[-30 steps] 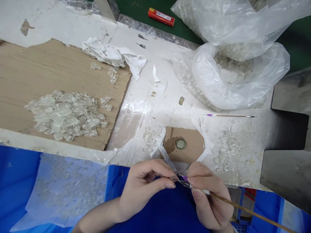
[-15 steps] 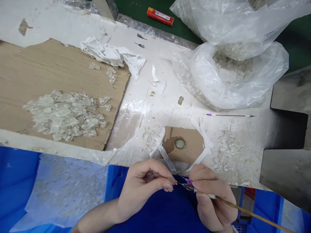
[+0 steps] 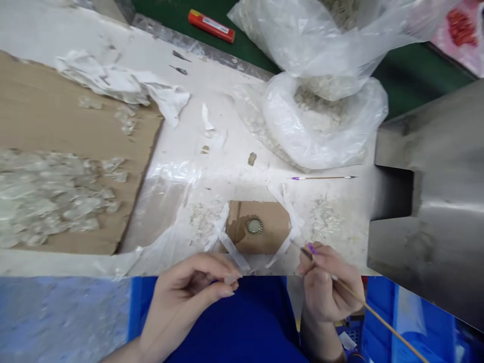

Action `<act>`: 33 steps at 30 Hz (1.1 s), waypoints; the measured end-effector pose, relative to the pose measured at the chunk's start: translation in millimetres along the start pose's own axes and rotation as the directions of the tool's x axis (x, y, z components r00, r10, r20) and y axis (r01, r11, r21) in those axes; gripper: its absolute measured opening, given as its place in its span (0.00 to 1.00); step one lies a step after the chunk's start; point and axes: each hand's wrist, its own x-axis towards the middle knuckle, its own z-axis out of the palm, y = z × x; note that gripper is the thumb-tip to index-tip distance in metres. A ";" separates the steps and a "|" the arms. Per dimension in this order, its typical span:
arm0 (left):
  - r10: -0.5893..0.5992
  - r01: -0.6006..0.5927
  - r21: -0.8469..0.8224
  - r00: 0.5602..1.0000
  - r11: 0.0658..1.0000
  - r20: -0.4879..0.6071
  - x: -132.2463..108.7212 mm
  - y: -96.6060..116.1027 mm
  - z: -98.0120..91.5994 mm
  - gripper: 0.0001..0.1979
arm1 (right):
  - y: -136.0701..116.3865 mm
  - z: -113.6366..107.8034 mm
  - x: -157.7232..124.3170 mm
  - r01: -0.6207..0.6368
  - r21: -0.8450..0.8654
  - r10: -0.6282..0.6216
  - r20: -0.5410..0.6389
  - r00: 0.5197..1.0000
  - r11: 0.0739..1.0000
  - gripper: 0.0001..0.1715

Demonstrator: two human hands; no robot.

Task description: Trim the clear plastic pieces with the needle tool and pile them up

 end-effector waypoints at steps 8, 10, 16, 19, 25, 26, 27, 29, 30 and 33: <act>-0.010 0.007 0.050 0.998 0.999 0.055 -0.5 -4.0 -3.5 0.11 | 40.7 -56.6 28.9 -0.050 -0.503 0.006 -0.089 0.996 0.863 0.12; -0.014 0.011 0.042 0.998 0.999 0.054 -0.9 -3.7 -2.4 0.11 | 52.4 -60.6 33.3 -0.048 -0.589 0.033 -0.037 0.999 0.807 0.07; -0.044 0.044 -0.071 0.999 0.997 -0.003 4.2 0.3 5.0 0.06 | 80.2 -53.4 48.5 -0.018 -0.684 0.089 0.069 0.994 0.730 0.06; -0.134 0.132 -0.227 0.991 0.965 0.007 8.7 5.5 12.7 0.07 | 86.3 -49.3 55.1 0.005 -0.669 0.076 0.092 0.993 0.743 0.07; -0.173 0.168 -0.322 0.985 0.932 0.012 12.8 8.3 17.9 0.13 | 85.2 -48.9 59.6 0.026 -0.613 0.026 0.075 0.997 0.790 0.09; -0.173 0.168 -0.327 0.985 0.930 0.014 12.6 7.6 17.6 0.14 | 83.8 -49.8 59.4 0.019 -0.609 0.023 0.062 0.998 0.793 0.09; -0.173 0.170 -0.331 0.985 0.928 0.019 12.5 6.9 17.2 0.16 | 82.5 -50.9 59.0 0.010 -0.605 0.022 0.045 0.999 0.796 0.09; -0.176 0.176 -0.335 0.984 0.926 0.030 12.4 5.7 16.9 0.17 | 80.9 -53.7 58.3 -0.019 -0.593 0.028 0.006 1.000 0.805 0.10; -0.177 0.178 -0.337 0.984 0.925 0.036 12.5 5.4 16.8 0.17 | 80.5 -55.3 58.1 -0.036 -0.584 0.032 -0.017 0.999 0.811 0.11; -0.174 0.181 -0.335 0.983 0.925 0.052 13.1 5.6 17.1 0.18 | 78.5 -59.2 58.0 -0.094 -0.526 0.057 -0.086 0.995 0.846 0.11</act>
